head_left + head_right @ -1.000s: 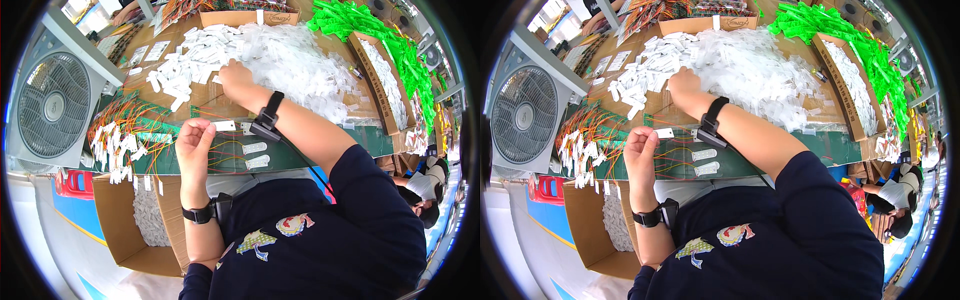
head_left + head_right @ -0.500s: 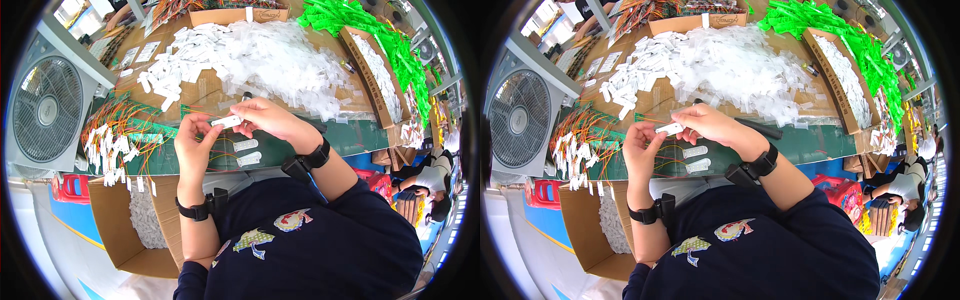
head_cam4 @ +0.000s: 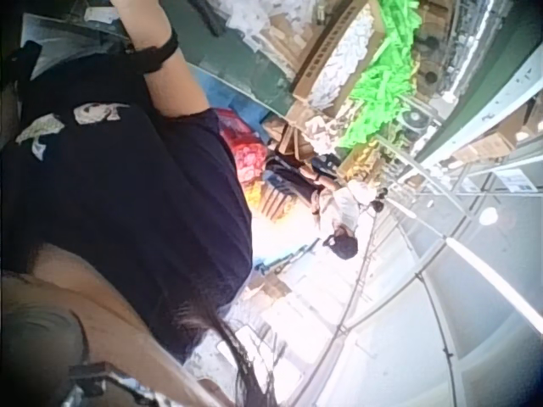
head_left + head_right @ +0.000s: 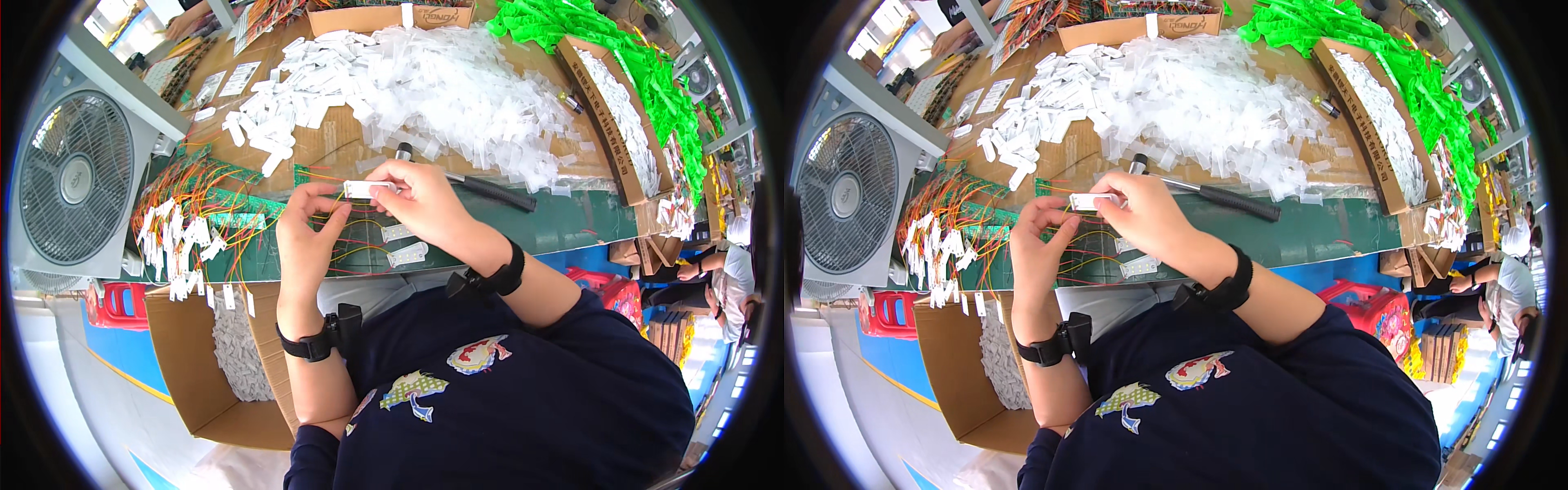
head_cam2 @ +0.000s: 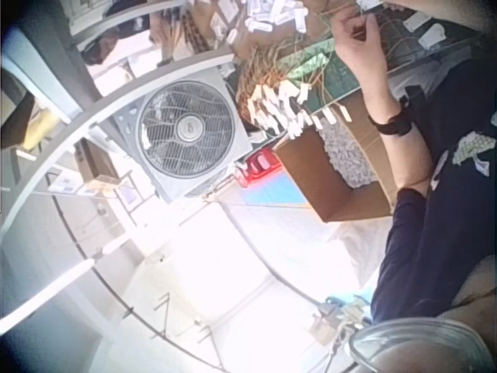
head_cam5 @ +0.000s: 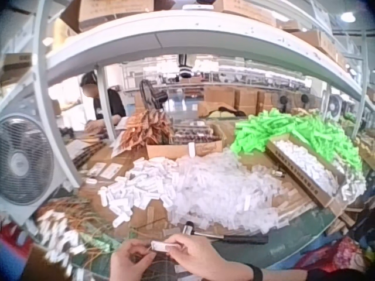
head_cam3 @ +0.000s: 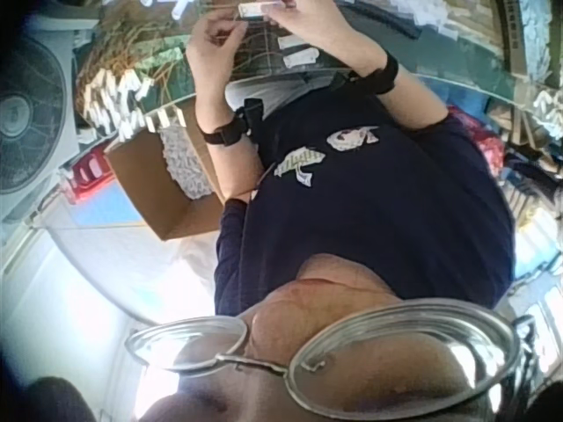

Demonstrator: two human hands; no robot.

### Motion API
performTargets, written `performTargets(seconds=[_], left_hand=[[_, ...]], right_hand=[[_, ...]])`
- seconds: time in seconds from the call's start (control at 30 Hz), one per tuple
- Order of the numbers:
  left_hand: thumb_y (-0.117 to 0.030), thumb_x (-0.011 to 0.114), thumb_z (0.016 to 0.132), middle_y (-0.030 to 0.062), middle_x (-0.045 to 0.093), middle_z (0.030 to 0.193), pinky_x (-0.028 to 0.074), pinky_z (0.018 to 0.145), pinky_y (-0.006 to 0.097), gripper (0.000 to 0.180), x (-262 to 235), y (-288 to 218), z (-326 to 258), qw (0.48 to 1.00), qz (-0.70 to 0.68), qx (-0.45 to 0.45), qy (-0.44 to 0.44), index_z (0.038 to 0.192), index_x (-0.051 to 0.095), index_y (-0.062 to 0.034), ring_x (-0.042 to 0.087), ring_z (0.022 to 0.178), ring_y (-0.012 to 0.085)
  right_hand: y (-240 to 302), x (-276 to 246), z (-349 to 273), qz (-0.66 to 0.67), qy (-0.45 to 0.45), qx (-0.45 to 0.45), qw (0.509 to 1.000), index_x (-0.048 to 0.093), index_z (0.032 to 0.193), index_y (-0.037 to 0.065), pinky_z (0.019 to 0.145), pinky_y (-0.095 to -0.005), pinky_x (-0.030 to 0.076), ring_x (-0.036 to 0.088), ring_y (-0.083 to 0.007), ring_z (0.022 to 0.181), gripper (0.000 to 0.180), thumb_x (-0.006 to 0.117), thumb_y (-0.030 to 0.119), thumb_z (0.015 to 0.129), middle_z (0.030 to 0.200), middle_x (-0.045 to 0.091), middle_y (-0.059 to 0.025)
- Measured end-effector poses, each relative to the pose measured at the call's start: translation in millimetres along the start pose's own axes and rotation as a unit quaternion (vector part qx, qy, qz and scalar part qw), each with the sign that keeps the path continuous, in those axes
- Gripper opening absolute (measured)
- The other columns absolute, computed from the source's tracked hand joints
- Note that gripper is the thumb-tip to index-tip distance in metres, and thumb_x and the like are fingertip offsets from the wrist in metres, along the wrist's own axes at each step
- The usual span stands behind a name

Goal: Assemble white plastic housings onto a wiring harness and secure them using a small hammer.

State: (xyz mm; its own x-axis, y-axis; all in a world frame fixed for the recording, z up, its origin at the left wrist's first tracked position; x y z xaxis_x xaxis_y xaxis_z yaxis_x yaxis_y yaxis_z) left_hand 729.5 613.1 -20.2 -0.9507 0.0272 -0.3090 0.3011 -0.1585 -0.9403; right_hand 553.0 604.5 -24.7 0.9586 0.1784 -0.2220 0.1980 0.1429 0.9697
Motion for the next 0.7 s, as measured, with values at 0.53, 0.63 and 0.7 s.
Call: performTargets(seconds=[0.53, 0.63, 0.7], left_hand=[[-0.005, 0.070, 0.082, 0.0103, 0.071, 0.090, 0.051, 0.075, 0.031, 0.012, -7, 1, 16, 0.993, 0.076, 0.032, 0.084, 0.093, 0.070, -0.0006, 0.066, 0.081, 0.0189], [-0.007, 0.071, 0.080, 0.0109, 0.069, 0.090, 0.050, 0.076, 0.034, 0.013, -2, -16, 29, 0.987, 0.123, 0.057, 0.090, 0.092, 0.069, -0.0016, 0.065, 0.084, 0.0236], [-0.008, 0.071, 0.079, 0.0106, 0.068, 0.088, 0.050, 0.077, 0.035, 0.012, 4, -19, 34, 0.983, 0.149, 0.061, 0.088, 0.090, 0.069, -0.0022, 0.064, 0.084, 0.0257]], right_hand=[[2, 4, -14, -0.186, 0.093, -0.048, 0.977, 0.062, 0.088, 0.002, 0.066, -0.0440, 0.047, 0.060, -0.0362, 0.077, 0.007, 0.061, 0.007, 0.083, 0.081, 0.063, -0.0159], [4, 0, -28, -0.223, 0.045, -0.102, 0.969, 0.059, 0.088, 0.003, 0.068, -0.0443, 0.047, 0.060, -0.0348, 0.080, 0.008, 0.061, 0.007, 0.083, 0.079, 0.060, -0.0148], [12, 0, -39, -0.271, 0.034, -0.165, 0.948, 0.055, 0.088, 0.003, 0.069, -0.0443, 0.048, 0.059, -0.0337, 0.082, 0.008, 0.061, 0.006, 0.083, 0.076, 0.057, -0.0144]])
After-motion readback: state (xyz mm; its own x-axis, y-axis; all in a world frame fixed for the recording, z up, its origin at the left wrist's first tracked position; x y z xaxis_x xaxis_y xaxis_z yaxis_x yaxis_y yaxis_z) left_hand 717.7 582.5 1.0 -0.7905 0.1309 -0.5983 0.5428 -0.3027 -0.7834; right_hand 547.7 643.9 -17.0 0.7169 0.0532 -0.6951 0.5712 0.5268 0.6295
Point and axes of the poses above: each hand's wrist, its own z-axis towards the middle knuckle, its own x-axis out of the palm, y = z × x, the point moved 4 cm from there along z, towards the middle knuckle
